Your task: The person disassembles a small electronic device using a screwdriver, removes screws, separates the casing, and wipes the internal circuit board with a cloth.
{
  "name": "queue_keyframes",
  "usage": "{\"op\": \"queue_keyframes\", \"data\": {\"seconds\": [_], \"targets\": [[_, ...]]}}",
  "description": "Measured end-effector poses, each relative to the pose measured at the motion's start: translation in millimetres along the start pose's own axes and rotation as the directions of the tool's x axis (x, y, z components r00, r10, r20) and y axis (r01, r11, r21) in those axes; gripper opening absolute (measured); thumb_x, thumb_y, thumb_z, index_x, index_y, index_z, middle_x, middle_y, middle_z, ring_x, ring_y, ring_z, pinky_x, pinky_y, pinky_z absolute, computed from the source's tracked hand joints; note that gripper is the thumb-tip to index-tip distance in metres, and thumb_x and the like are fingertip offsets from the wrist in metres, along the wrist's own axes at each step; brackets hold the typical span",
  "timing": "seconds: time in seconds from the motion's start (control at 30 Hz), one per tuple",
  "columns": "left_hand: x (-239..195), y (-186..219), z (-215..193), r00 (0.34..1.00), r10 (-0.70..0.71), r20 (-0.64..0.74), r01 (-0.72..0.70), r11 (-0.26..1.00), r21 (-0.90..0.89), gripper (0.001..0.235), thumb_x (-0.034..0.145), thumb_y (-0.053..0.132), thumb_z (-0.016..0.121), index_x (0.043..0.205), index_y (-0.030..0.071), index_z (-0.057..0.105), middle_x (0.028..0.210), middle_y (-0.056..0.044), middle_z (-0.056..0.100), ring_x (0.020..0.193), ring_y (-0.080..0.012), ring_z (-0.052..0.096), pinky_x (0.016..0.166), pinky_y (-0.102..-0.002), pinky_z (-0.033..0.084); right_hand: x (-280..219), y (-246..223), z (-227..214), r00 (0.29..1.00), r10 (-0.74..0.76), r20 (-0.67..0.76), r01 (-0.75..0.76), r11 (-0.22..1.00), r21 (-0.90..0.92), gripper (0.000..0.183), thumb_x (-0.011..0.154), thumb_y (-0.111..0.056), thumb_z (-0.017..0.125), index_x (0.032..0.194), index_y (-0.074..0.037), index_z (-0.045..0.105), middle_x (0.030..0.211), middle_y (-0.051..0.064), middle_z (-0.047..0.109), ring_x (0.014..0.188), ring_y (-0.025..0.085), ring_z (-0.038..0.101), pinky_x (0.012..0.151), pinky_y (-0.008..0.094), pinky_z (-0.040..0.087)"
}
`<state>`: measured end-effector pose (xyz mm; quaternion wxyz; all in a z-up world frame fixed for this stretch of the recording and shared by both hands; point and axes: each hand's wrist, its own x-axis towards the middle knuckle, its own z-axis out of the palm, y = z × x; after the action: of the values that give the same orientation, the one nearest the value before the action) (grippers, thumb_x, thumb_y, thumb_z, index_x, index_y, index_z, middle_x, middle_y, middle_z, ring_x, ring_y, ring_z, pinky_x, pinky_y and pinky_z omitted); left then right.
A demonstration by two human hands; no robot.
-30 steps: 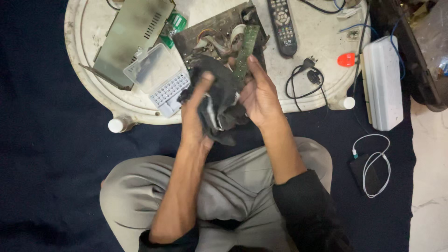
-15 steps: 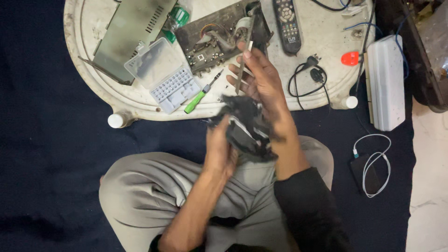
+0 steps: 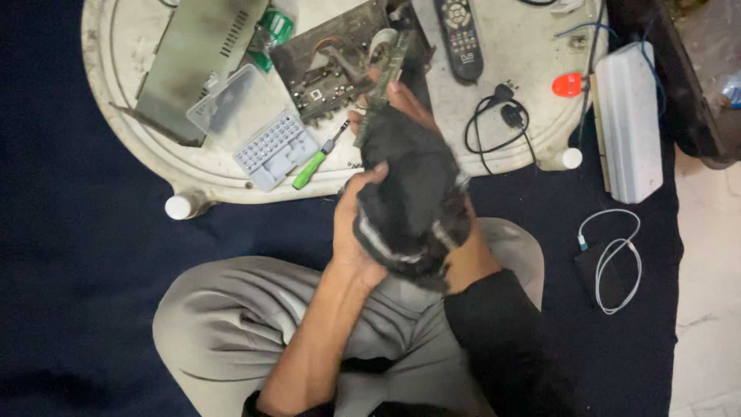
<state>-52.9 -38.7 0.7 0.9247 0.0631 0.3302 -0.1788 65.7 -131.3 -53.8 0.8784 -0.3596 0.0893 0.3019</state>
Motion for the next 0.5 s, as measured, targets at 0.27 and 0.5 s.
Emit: {"op": "queue_keyframes", "data": {"seconds": [0.27,0.5], "targets": [[13,1,16,0.930,0.162,0.331,-0.124,0.983,-0.134,0.052,0.095,0.029,0.059,0.139,0.003,0.054,0.133,-0.012,0.068,0.122,-0.0267,0.067,0.107,-0.042,0.053,-23,8,-22,0.995,-0.084,0.057,0.068,0.968,0.242,0.055,0.104,-0.033,0.061,0.152,-0.008,0.046,0.127,0.010,0.059,0.118,0.028,0.063,0.101,0.043,0.055],[24,-1,17,0.930,0.244,0.274,-0.299,0.937,0.179,0.058,0.099,0.020,0.069,0.147,-0.002,0.047,0.137,-0.017,0.062,0.128,-0.0292,0.061,0.115,-0.045,0.044,-4,30,-38,0.990,-0.137,0.033,0.121,0.947,0.297,0.055,0.106,-0.037,0.058,0.154,-0.012,0.046,0.137,0.008,0.055,0.124,0.025,0.059,0.106,0.043,0.052]]}}
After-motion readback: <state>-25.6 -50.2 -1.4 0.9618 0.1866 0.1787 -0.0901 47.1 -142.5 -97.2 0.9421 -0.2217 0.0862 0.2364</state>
